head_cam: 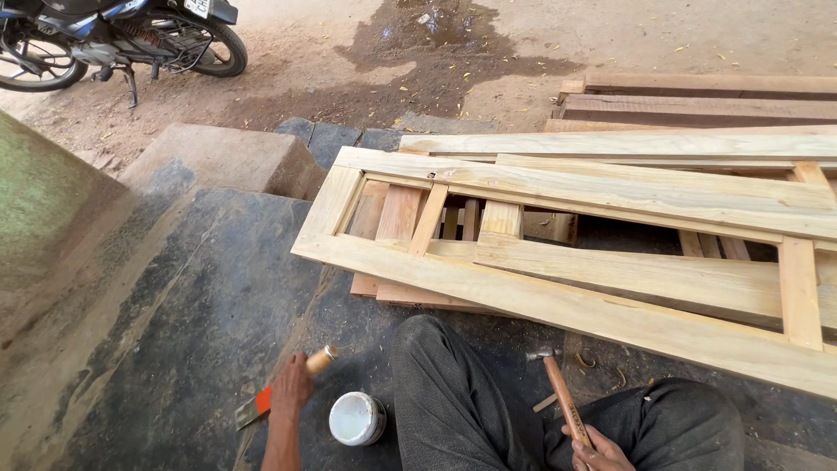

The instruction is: The person assembles a wooden frame by applying glue to joints, inserting small wooden pieces, and tapping them into place with a hammer. The person also uses a chisel to adjust fit and applies glue to multiple sections of the frame.

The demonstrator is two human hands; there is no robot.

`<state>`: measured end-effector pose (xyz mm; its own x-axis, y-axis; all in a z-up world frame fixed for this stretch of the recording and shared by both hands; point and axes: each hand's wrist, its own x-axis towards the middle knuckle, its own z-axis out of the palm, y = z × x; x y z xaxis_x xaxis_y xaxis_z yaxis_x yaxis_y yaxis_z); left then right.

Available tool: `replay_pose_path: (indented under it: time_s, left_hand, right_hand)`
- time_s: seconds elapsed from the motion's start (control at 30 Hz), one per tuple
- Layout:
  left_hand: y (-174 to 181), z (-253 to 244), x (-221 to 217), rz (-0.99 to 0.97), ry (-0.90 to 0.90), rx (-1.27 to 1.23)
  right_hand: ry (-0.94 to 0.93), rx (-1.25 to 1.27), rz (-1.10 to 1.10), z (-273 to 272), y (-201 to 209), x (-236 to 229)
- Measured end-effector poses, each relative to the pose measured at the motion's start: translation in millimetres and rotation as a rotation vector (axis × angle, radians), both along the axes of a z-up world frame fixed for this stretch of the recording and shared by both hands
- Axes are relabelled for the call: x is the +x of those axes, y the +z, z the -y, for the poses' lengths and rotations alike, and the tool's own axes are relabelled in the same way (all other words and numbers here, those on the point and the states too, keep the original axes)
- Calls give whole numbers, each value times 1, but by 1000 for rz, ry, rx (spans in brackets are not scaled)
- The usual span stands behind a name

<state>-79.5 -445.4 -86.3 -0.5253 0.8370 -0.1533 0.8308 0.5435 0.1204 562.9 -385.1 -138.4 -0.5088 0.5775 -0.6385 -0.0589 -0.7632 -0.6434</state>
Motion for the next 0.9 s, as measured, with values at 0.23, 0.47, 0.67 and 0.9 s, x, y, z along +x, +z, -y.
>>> replay_pose_path:
  time_s: [0.23, 0.47, 0.67, 0.9]
  left_hand:
    - [126, -47, 18, 120, 72, 724]
    - [228, -198, 112, 240, -385, 1170]
    - [225, -347, 275, 125, -1048, 1001]
    - [157, -408, 347, 125, -1167, 1011]
  right_hand:
    - [80, 54, -8, 6, -2, 1]
    - [227, 120, 96, 16, 13, -2]
    - [192, 256, 208, 16, 25, -3]
    - [182, 667, 297, 5, -15, 23]
